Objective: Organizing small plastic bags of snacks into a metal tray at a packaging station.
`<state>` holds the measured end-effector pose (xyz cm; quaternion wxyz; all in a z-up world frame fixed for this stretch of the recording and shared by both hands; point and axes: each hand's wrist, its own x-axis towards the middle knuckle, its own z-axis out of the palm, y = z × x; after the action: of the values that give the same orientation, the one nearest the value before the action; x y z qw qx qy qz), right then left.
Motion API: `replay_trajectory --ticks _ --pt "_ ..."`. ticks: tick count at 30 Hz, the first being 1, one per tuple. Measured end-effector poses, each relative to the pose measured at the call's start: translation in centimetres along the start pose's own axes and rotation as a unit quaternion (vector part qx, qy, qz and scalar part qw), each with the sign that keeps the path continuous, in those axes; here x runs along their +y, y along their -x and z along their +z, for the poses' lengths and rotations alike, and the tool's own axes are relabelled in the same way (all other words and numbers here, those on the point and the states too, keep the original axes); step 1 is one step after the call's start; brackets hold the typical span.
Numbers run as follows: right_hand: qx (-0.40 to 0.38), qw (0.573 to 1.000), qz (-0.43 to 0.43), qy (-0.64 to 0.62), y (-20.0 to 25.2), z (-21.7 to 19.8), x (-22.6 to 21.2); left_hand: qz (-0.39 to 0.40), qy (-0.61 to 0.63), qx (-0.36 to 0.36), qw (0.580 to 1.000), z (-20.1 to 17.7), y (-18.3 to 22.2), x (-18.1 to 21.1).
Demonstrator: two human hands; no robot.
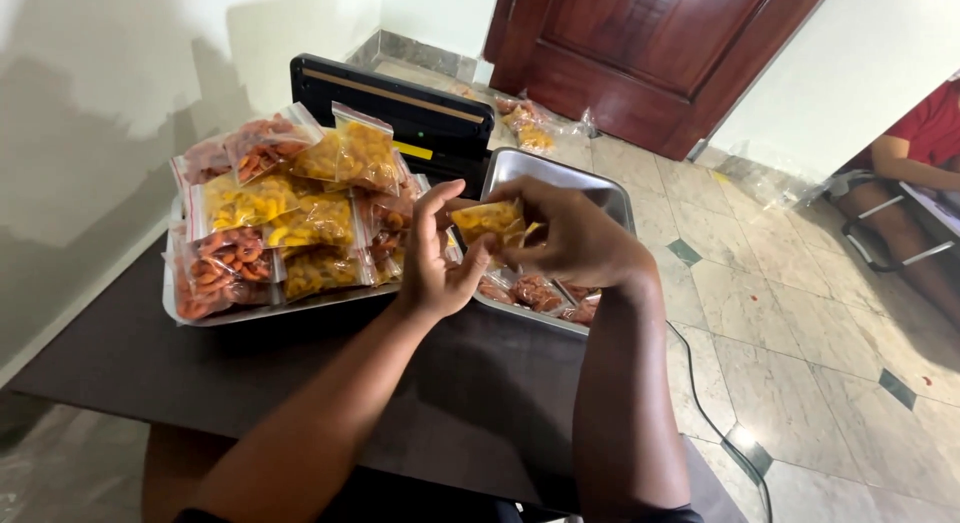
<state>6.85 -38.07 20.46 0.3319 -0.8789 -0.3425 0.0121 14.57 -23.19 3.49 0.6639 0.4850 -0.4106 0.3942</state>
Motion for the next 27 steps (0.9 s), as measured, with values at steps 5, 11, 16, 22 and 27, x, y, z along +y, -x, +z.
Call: replay_trajectory --ticks 5,11,16,22,27 --pt "0.090 0.996 0.022 -0.013 -0.4 0.9 2.5 0.002 -0.021 0.017 1.000 1.1 0.8 -0.5" --pt "0.182 0.980 -0.084 0.004 -0.5 0.5 1.9 -0.056 0.074 -0.003 0.996 1.1 1.0 -1.0" --pt "0.098 0.995 -0.026 -0.022 0.3 0.0 2.7 -0.108 0.057 0.010 0.993 1.4 1.2 -0.3" --pt "0.116 0.990 -0.044 -0.068 -0.2 0.7 1.0 -0.129 0.041 0.044 0.990 1.1 0.9 -0.3" --pt "0.049 0.981 0.182 0.037 -0.8 0.8 -0.5 -0.213 0.087 0.045 0.972 0.5 -0.2 2.2"
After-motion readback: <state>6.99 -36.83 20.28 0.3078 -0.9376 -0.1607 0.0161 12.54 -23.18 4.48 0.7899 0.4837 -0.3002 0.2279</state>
